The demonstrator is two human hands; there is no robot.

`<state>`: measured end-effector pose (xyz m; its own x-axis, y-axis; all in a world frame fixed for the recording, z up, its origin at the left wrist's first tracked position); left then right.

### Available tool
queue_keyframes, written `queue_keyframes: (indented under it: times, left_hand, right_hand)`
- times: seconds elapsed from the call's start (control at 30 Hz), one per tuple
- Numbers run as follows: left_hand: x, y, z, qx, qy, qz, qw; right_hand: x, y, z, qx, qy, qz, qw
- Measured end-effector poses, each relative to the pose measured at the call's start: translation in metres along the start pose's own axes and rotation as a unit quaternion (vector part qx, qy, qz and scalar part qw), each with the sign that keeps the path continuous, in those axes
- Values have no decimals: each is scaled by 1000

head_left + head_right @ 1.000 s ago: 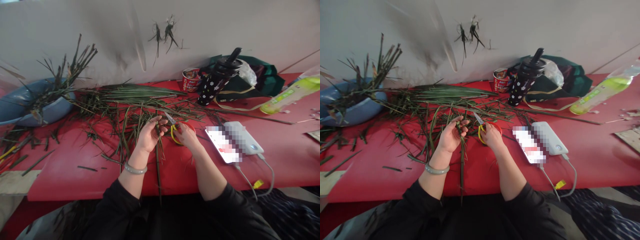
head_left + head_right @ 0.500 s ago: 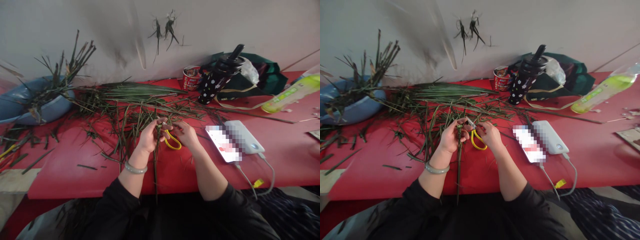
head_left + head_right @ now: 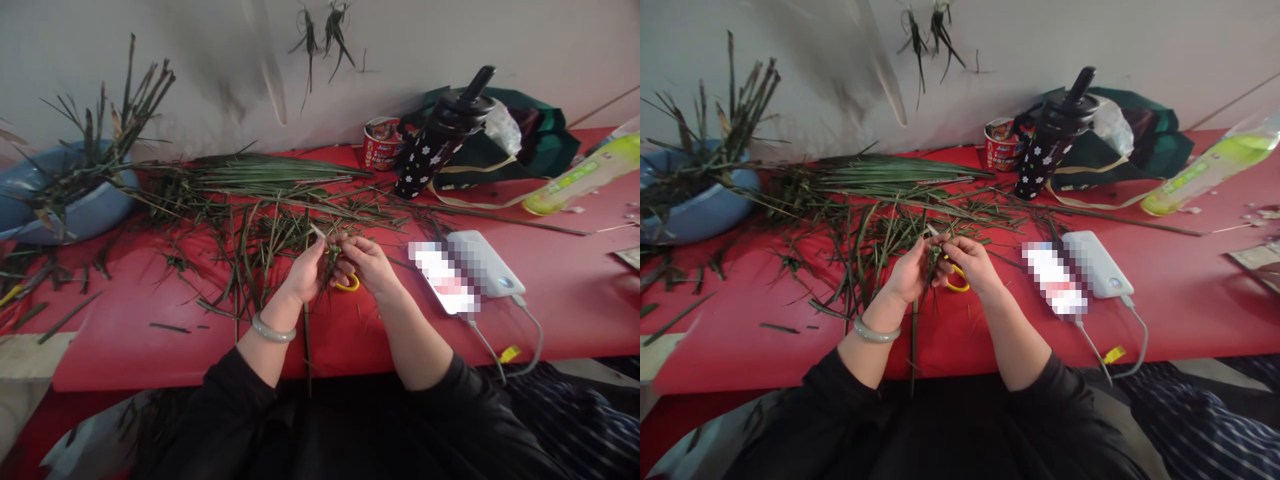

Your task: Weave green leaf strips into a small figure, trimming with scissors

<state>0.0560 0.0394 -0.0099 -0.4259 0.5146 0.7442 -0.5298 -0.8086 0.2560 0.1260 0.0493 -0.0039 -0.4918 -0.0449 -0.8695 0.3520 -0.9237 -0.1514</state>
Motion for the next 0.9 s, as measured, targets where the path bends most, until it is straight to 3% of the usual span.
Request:
queue_keyframes:
  times: [0.2, 0.43, 0.57, 0.73, 0.9]
  left_hand:
    - [5, -3, -13, 79, -25, 70, 994]
    - [7, -4, -19, 112, 1, 105, 988]
    - [6, -5, -18, 111, -11, 111, 988]
    - [5, -6, -19, 128, -47, 113, 984]
    - [6, -6, -21, 152, -63, 119, 979]
  right_hand:
    - [-4, -5, -22, 134, 58, -52, 988]
    - [-8, -5, -22, 136, 138, -82, 978]
    - [-22, -2, -26, 138, 260, -152, 944]
    - [-31, -1, -24, 114, 411, -204, 881]
    - [-35, 0, -20, 113, 476, -225, 843]
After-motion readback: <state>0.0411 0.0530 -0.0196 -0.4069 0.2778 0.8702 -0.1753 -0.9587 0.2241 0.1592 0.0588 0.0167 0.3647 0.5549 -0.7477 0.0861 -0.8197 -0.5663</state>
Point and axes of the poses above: each hand's wrist, its own y-axis away from the middle knuckle, its own z-axis out of the palm, x = y × z, the point moved 7 cm from there along -y, towards the middle knuckle, and after that the axes turned 8 degrees about -z, right-handed, at the moved point
